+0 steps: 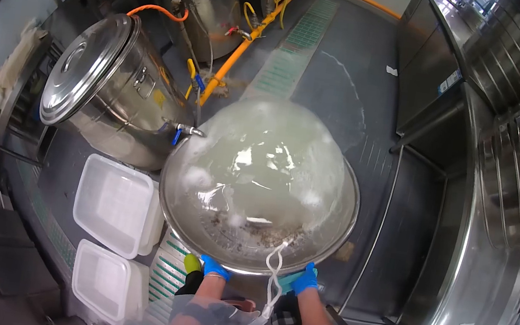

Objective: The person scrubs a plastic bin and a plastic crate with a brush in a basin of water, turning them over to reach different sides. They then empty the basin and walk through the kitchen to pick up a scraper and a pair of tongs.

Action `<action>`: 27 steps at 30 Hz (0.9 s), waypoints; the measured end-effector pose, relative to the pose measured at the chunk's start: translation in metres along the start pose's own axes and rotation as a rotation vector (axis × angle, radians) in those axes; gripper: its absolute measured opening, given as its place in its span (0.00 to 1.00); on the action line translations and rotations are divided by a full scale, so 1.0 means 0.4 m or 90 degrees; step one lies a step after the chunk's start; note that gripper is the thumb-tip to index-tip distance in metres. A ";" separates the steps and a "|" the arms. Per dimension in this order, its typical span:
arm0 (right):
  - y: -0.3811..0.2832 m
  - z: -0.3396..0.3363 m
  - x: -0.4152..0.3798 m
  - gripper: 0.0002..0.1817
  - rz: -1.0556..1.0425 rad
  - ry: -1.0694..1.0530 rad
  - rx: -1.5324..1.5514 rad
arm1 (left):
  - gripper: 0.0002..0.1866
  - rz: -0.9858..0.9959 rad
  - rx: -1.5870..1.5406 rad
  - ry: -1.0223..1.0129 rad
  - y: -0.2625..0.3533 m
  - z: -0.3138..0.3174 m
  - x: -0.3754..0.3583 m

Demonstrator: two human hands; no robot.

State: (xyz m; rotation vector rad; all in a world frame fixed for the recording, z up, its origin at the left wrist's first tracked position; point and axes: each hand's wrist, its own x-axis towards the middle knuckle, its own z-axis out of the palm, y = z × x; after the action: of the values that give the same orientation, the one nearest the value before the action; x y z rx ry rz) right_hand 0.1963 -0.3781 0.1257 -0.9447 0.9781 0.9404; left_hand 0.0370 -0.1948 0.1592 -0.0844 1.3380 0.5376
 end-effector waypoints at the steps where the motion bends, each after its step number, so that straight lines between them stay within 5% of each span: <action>1: 0.003 -0.001 0.001 0.29 -0.015 0.008 -0.009 | 0.32 -0.002 0.014 0.011 0.000 -0.001 0.003; 5: 0.021 -0.011 -0.002 0.29 -0.056 0.042 -0.024 | 0.34 -0.017 0.061 0.048 -0.011 -0.035 0.036; 7: 0.045 -0.057 0.057 0.29 -0.069 0.037 -0.017 | 0.33 -0.006 -0.071 -0.088 -0.019 -0.079 0.088; 13: 0.116 -0.157 0.100 0.30 -0.089 0.023 -0.135 | 0.35 -0.013 -0.049 -0.162 -0.049 -0.192 0.162; 27: 0.173 -0.263 0.190 0.31 -0.128 0.063 -0.185 | 0.36 -0.028 0.011 -0.088 -0.097 -0.284 0.215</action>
State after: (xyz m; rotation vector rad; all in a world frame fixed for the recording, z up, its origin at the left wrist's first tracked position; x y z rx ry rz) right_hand 0.1276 -0.4406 0.0117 -1.3196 0.8228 0.8859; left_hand -0.0380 -0.2419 0.0410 -0.0609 1.2027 0.4859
